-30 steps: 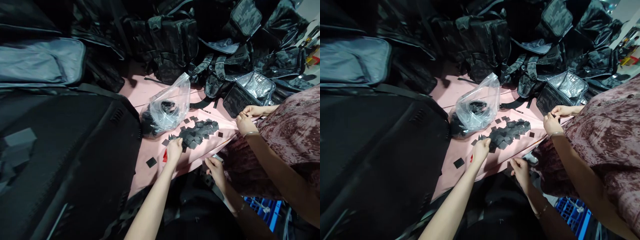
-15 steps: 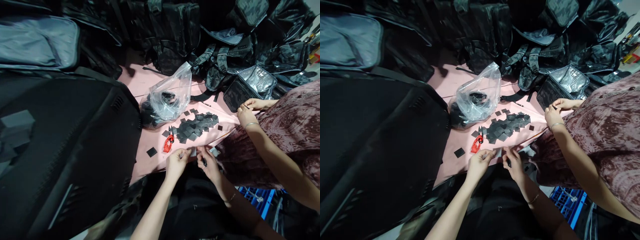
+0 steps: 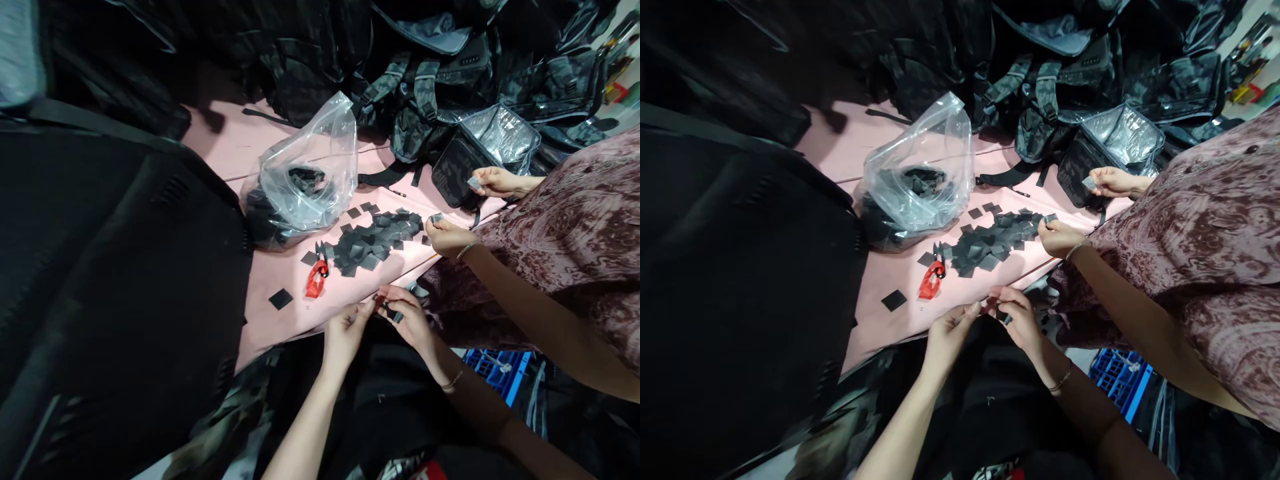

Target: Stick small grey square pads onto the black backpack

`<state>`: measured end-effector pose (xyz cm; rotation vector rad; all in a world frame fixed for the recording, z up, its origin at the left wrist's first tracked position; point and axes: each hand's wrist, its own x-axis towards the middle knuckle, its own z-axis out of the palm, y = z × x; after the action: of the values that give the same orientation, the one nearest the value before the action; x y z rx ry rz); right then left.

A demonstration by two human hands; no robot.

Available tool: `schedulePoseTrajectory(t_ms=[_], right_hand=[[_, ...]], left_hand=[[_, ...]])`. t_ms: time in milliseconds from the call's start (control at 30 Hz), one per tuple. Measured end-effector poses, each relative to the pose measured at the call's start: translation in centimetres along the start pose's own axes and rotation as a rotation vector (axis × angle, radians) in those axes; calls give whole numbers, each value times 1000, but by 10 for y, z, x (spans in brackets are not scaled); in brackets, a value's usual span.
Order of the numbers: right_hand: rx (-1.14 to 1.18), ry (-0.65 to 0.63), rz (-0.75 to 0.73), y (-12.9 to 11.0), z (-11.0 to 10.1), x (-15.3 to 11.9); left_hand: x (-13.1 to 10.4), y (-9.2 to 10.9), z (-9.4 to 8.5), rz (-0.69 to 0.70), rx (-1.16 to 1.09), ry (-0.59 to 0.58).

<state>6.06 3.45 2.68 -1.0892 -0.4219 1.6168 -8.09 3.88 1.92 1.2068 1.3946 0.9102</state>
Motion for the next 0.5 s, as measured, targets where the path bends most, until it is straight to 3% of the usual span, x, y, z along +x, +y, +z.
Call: schedulePoseTrajectory(t_ms=[100, 233, 367, 433, 500], right_hand=[[-146, -107, -94, 6, 11, -8], [-115, -314, 0, 2, 18, -20], [-126, -307, 86, 0, 12, -26], [-167, -254, 106, 1, 6, -27], [-173, -239, 113, 3, 1, -28]], left_hand=[[-31, 4, 3, -29, -21, 19], [-42, 5, -1, -184, -270, 67], [-46, 7, -11, -220, -456, 305], [-50, 10, -13, -235, -520, 320], [-54, 15, -12, -289, -578, 255]])
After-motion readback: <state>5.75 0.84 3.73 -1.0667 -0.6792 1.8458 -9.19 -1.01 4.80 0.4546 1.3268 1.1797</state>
